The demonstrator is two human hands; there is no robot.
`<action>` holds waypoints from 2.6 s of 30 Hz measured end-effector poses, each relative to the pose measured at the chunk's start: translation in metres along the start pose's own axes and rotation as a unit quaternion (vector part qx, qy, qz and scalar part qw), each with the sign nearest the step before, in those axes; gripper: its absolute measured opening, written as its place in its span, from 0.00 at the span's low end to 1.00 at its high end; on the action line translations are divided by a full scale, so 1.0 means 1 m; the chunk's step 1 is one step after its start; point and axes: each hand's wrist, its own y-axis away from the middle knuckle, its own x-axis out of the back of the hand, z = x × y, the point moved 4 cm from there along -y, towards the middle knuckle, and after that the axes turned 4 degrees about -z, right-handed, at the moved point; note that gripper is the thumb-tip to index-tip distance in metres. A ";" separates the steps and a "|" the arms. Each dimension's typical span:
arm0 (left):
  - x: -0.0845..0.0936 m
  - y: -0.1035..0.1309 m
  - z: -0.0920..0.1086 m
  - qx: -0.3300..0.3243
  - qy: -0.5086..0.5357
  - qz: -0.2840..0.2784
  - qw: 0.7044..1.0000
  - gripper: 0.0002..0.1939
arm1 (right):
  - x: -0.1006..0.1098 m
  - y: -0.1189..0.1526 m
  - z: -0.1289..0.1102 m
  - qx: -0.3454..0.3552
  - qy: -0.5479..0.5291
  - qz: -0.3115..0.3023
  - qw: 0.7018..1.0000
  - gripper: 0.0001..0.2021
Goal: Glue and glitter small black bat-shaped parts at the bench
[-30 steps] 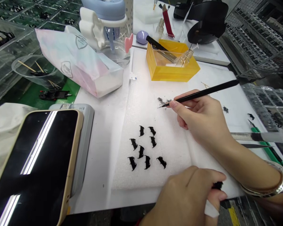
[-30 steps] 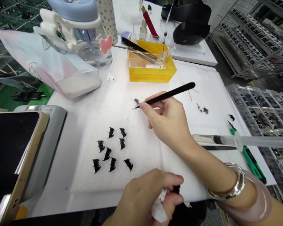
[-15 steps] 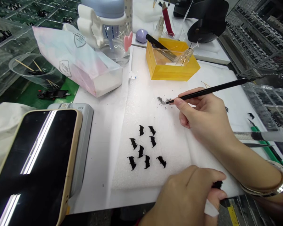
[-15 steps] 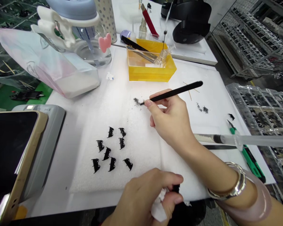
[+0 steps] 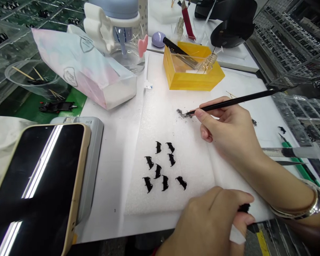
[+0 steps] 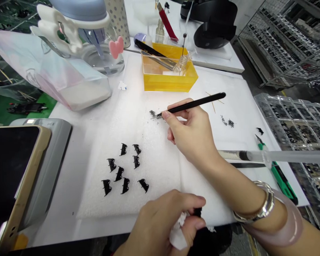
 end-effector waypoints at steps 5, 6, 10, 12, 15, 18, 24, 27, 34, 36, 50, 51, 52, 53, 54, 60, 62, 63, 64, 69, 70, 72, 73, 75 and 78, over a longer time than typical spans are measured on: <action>-0.001 0.000 0.000 -0.016 0.021 0.001 1.000 0.17 | 0.000 0.000 0.001 0.001 -0.015 0.001 1.000 0.07; -0.001 0.000 0.000 -0.017 0.022 0.002 1.000 0.17 | 0.000 0.000 0.001 0.001 -0.016 0.000 1.000 0.07; 0.000 0.001 -0.001 -0.018 0.012 0.010 1.000 0.17 | 0.000 0.000 0.001 -0.005 -0.020 0.010 1.000 0.07; -0.001 0.001 -0.002 -0.018 0.011 0.004 1.000 0.18 | 0.000 0.000 0.001 -0.008 -0.020 0.016 1.000 0.07; -0.002 0.002 -0.003 -0.006 0.017 -0.003 1.000 0.17 | 0.000 0.000 0.002 -0.005 -0.018 0.013 1.000 0.07; -0.003 0.001 -0.004 0.005 0.016 -0.003 1.000 0.17 | 0.001 -0.001 0.002 0.002 -0.015 0.011 1.000 0.06; -0.002 0.002 -0.003 -0.019 0.019 -0.001 1.000 0.18 | 0.002 -0.002 0.003 0.004 -0.004 0.016 1.000 0.06; -0.002 0.003 -0.003 -0.019 0.024 0.001 1.000 0.18 | 0.002 -0.002 0.004 0.006 -0.004 0.015 1.000 0.06; -0.002 0.002 -0.001 0.017 0.012 0.001 1.000 0.17 | 0.001 -0.002 0.003 0.007 -0.003 0.009 1.000 0.06; -0.002 0.003 -0.002 0.030 0.010 0.000 0.999 0.17 | 0.001 -0.001 0.003 0.008 -0.008 0.006 1.000 0.06; -0.003 0.003 -0.004 0.024 0.017 -0.016 0.999 0.18 | 0.000 0.000 0.000 -0.044 -0.046 -0.002 0.998 0.05; -0.003 0.003 -0.003 0.018 0.017 -0.016 1.000 0.19 | 0.000 0.000 0.000 -0.046 -0.037 -0.004 0.998 0.05; -0.002 0.004 -0.002 0.015 0.016 -0.014 1.000 0.19 | 0.000 0.000 -0.001 -0.045 -0.029 -0.002 0.999 0.05; -0.002 0.004 -0.002 0.012 0.013 -0.011 1.000 0.19 | 0.000 0.000 -0.001 -0.044 -0.020 0.000 0.999 0.05; -0.001 0.003 -0.001 0.011 0.011 -0.009 1.000 0.19 | 0.001 0.000 -0.002 -0.044 -0.011 0.003 0.999 0.05; 0.001 0.001 0.000 0.002 0.016 0.001 1.000 0.18 | 0.002 0.000 -0.001 -0.033 0.005 -0.009 0.999 0.06; 0.002 0.001 0.001 -0.006 0.015 0.005 1.000 0.18 | 0.002 0.000 -0.001 -0.025 -0.004 -0.015 1.000 0.05; 0.002 0.001 0.001 -0.013 0.017 0.006 1.000 0.18 | 0.002 0.000 0.000 -0.023 -0.009 -0.015 1.000 0.06; 0.002 0.000 0.001 -0.015 0.017 0.005 1.000 0.18 | 0.003 -0.001 0.000 -0.022 -0.016 -0.013 1.000 0.06; 0.002 0.000 0.001 -0.020 0.002 0.005 1.000 0.17 | 0.004 0.000 0.002 -0.034 -0.024 -0.003 0.999 0.06; 0.001 0.001 0.001 -0.025 0.001 0.008 1.000 0.16 | 0.004 0.000 0.001 -0.038 -0.020 -0.003 0.999 0.06; 0.001 0.001 0.002 -0.031 0.000 0.016 0.999 0.16 | 0.003 0.000 0.001 -0.041 -0.016 -0.004 0.999 0.06; 0.002 0.001 0.002 -0.032 -0.001 0.020 0.999 0.15 | 0.003 0.000 0.001 -0.041 -0.013 -0.004 0.999 0.06; 0.002 0.000 0.003 -0.035 -0.005 0.026 0.999 0.15 | 0.003 0.000 0.001 -0.045 -0.006 -0.003 0.999 0.07; 0.002 0.000 0.004 -0.039 -0.006 0.028 0.999 0.15 | 0.002 -0.001 0.002 -0.051 0.003 0.001 0.999 0.06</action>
